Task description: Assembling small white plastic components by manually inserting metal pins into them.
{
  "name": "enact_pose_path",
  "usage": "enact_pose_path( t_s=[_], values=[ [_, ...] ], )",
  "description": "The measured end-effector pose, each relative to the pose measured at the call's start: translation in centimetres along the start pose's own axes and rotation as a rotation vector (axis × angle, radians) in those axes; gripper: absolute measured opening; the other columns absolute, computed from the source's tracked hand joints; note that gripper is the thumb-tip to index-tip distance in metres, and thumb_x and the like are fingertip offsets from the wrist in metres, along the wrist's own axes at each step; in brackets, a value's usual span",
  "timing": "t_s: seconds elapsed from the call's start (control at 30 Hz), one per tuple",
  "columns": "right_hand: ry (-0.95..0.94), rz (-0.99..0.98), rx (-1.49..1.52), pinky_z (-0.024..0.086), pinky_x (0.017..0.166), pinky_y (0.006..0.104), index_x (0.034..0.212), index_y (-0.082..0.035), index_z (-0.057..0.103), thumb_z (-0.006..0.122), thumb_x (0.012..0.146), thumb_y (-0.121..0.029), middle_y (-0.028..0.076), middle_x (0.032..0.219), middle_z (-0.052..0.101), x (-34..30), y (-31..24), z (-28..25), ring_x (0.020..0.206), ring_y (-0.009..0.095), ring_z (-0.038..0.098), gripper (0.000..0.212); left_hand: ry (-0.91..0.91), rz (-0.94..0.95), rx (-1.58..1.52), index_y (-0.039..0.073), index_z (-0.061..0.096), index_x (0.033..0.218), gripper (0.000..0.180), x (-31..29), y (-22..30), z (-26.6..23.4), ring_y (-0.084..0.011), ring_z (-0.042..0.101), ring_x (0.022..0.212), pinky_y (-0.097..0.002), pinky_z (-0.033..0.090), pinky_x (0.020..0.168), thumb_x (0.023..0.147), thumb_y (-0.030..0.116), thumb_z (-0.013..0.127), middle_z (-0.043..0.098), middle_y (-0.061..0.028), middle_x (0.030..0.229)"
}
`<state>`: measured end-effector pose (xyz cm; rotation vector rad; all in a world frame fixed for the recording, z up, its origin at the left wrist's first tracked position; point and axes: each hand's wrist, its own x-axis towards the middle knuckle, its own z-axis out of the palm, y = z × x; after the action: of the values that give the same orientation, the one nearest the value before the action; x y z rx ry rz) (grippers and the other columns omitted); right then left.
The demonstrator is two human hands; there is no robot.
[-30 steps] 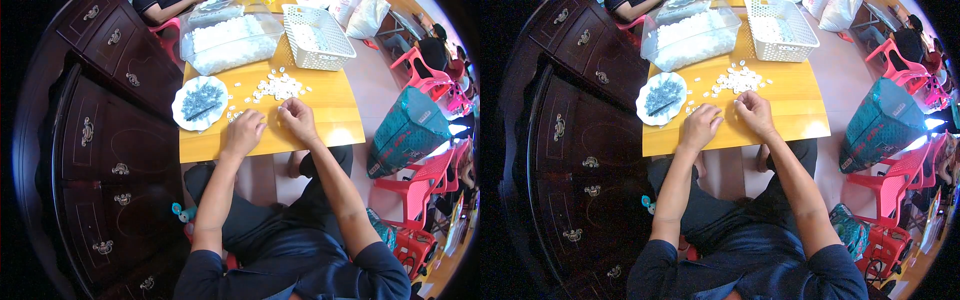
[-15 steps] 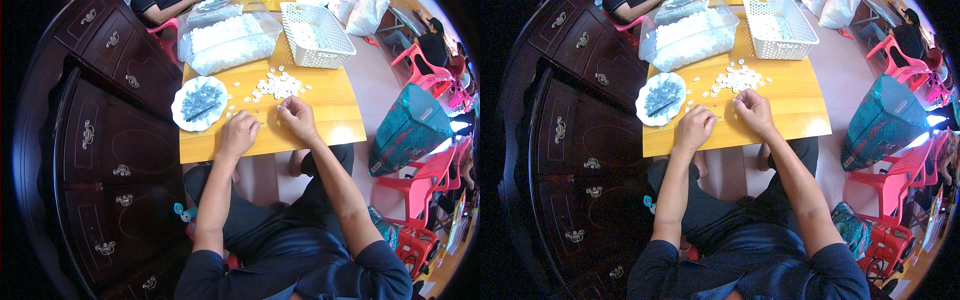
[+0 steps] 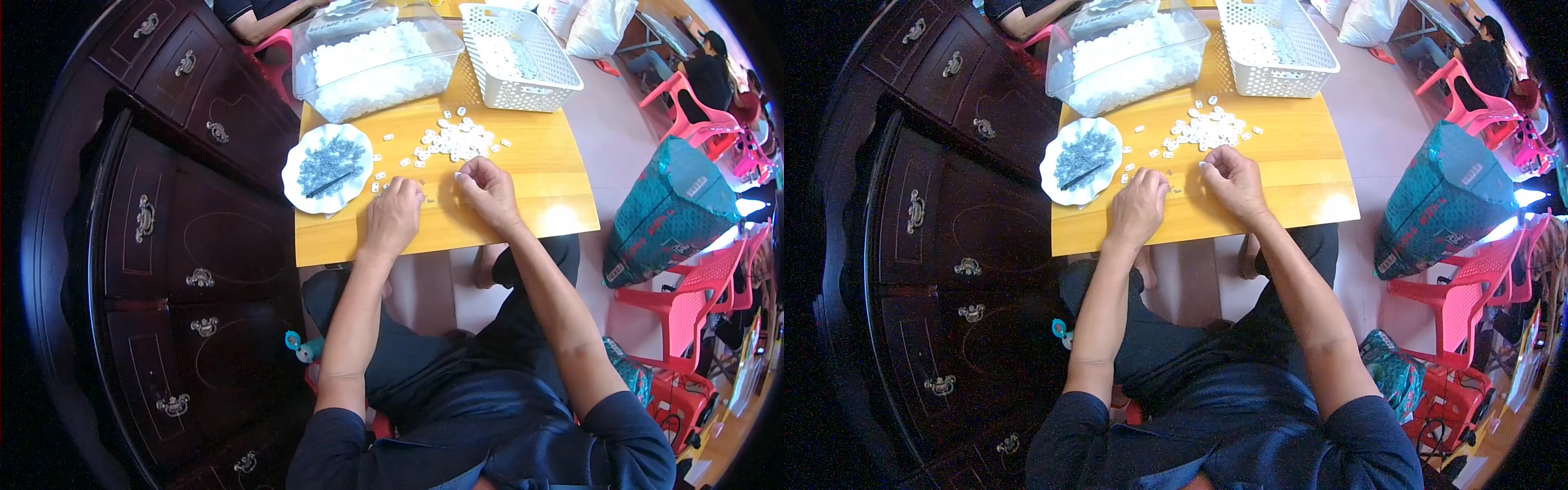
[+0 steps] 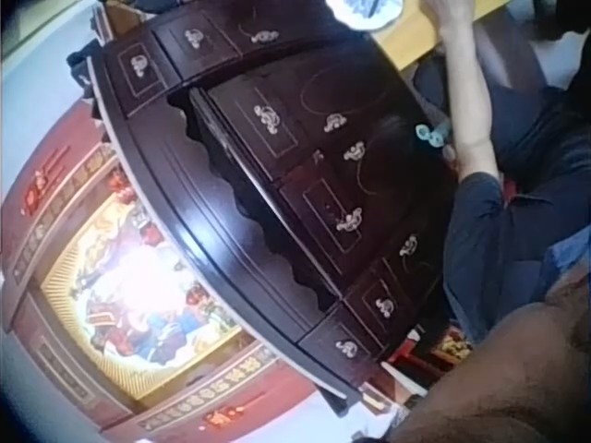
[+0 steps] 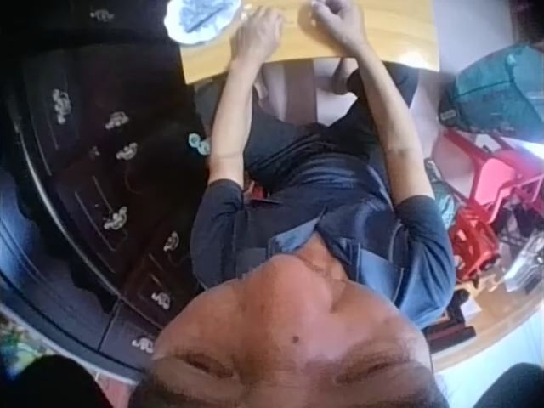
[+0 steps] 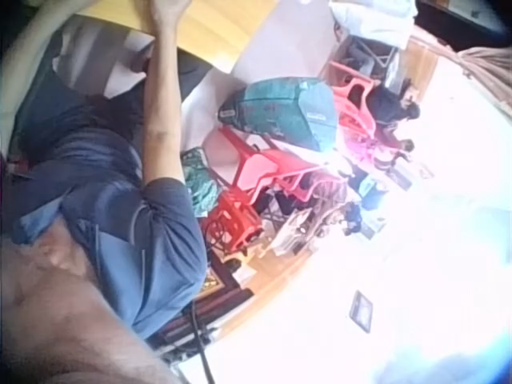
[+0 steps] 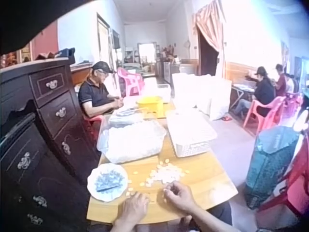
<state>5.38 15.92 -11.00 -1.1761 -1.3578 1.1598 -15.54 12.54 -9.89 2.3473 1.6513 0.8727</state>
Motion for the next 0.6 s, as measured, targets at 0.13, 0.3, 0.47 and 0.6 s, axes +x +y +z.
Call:
enact_pose_path(
  t_s=[0.13,0.3,0.47,0.6],
  values=[
    [0.012,0.007,-0.003,0.045,0.059,0.0207,0.089,-0.003,0.064,0.068,0.094,-0.011,-0.006,0.073,0.061,0.0,-0.4,0.5,0.065,0.002,0.054,0.01,0.134,-0.033,-0.112,0.006,0.056,0.098,0.012,0.0,-0.8,-0.2,-0.0383,0.064,0.087,-0.0497,0.051,0.074,0.094,0.012,0.065,0.062,-0.0137,0.096],
    [0.074,0.002,0.192,0.049,0.061,0.0216,0.091,-0.002,0.063,0.068,0.095,-0.008,-0.003,0.077,0.064,-1.0,-1.1,1.0,0.068,0.003,0.06,0.008,0.246,-0.054,-0.268,0.004,0.056,0.099,0.011,-0.1,-0.7,-1.0,-0.0393,0.065,0.087,-0.0486,0.051,0.073,0.093,0.007,0.065,0.065,-0.015,0.094],
    [0.027,0.01,0.125,0.051,0.068,0.0217,0.097,-0.001,0.064,0.065,0.097,-0.005,0.0,0.084,0.068,-4.0,-0.8,2.4,0.075,0.005,0.063,0.005,0.145,-0.16,-0.569,0.001,0.059,0.102,0.01,-0.5,-0.3,-1.7,-0.0343,0.068,0.08,-0.0421,0.053,0.07,0.092,0.001,0.063,0.069,-0.0163,0.092],
    [-0.047,0.032,0.071,0.052,0.073,0.0227,0.106,0.0,0.066,0.064,0.098,-0.009,-0.001,0.088,0.069,-4.9,-1.0,3.2,0.08,0.005,0.063,0.012,0.052,-0.203,-0.702,0.001,0.059,0.105,0.013,-0.9,0.2,-1.1,-0.0326,0.07,0.08,-0.0408,0.054,0.069,0.092,0.0,0.064,0.069,-0.0165,0.093]
  ],
)
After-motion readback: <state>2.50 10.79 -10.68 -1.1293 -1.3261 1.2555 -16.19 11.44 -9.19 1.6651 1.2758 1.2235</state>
